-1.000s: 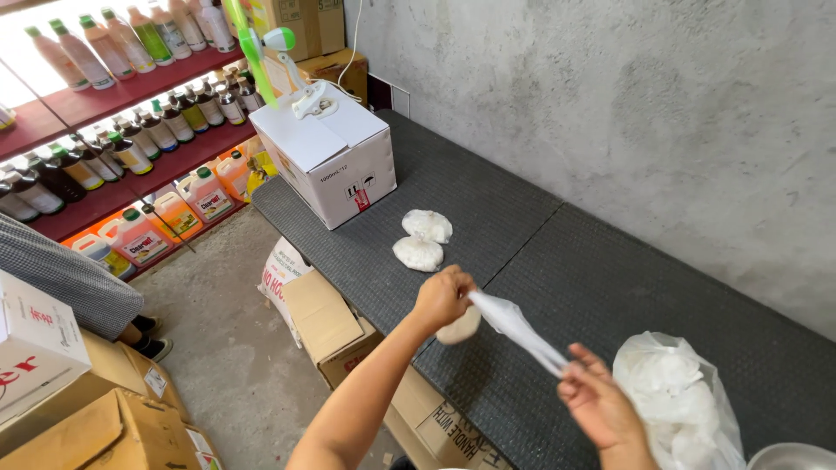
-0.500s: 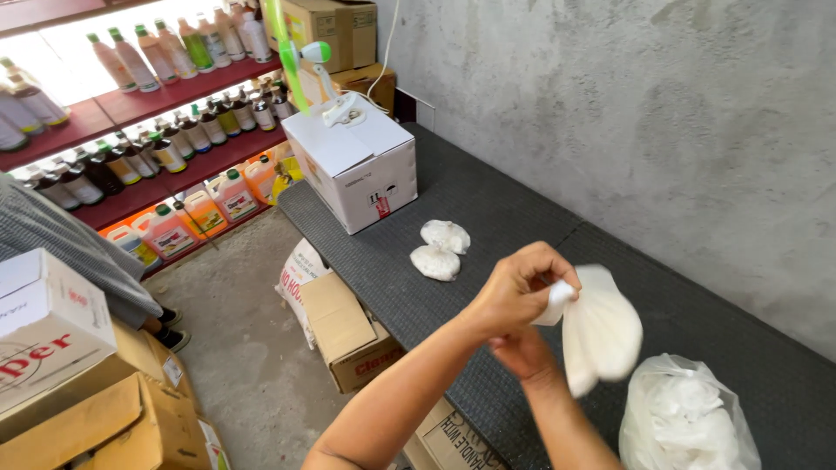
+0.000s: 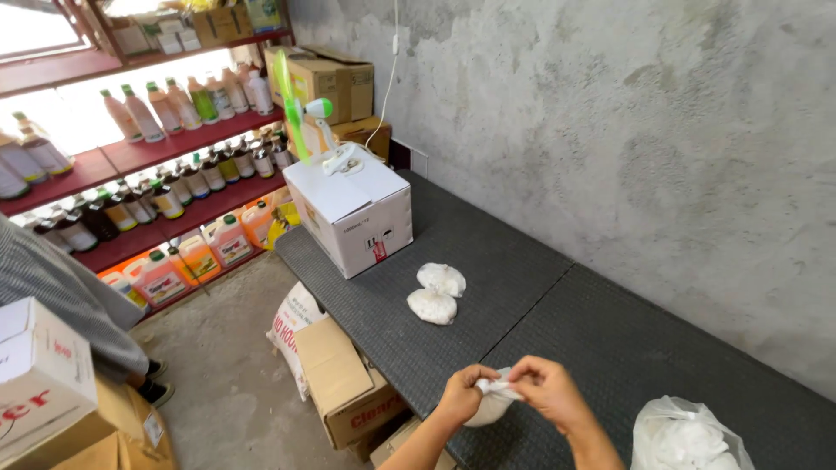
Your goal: Bagging white powdery agricultural supplement from a large sack into smaller plastic bags using a red scoop and a scale to weigh the portions.
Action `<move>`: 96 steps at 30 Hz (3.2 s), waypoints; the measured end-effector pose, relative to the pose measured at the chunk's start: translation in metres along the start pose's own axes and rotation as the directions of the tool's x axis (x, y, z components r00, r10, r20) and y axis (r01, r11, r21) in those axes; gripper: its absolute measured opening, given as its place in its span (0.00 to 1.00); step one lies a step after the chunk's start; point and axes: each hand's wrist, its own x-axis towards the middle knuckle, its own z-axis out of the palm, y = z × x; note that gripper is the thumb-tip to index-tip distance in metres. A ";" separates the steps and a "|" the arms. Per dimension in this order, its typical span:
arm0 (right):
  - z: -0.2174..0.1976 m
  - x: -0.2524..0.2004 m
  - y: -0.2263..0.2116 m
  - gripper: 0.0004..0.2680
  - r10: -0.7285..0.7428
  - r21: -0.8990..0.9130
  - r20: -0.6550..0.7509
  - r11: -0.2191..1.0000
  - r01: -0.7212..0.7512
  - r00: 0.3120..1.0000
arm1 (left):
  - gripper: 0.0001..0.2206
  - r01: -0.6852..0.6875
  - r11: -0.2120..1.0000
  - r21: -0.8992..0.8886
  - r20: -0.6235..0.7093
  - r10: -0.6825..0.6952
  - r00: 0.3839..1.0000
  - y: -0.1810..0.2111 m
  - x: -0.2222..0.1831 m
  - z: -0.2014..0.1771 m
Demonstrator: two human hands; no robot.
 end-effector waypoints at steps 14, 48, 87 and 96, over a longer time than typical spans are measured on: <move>0.043 -0.038 0.052 0.13 -0.424 -0.843 -0.185 0.532 0.079 0.886 | 0.08 0.390 0.695 -0.604 -0.188 -0.600 0.777 -0.058 0.024 0.051; -0.033 0.048 0.250 0.07 -0.032 -0.617 -0.428 0.741 -0.266 0.903 | 0.06 0.261 0.690 0.675 -0.233 -0.136 0.963 -0.058 -0.018 0.056; 0.002 0.014 0.086 0.04 -0.014 -0.198 -0.402 0.978 -0.071 0.916 | 0.15 0.200 0.660 0.724 -0.173 -0.107 0.979 0.001 -0.021 0.052; 0.007 0.024 0.063 0.04 -0.203 -0.348 -0.426 0.936 0.048 0.881 | 0.08 0.073 0.512 0.856 -0.136 0.087 0.987 0.016 0.007 0.042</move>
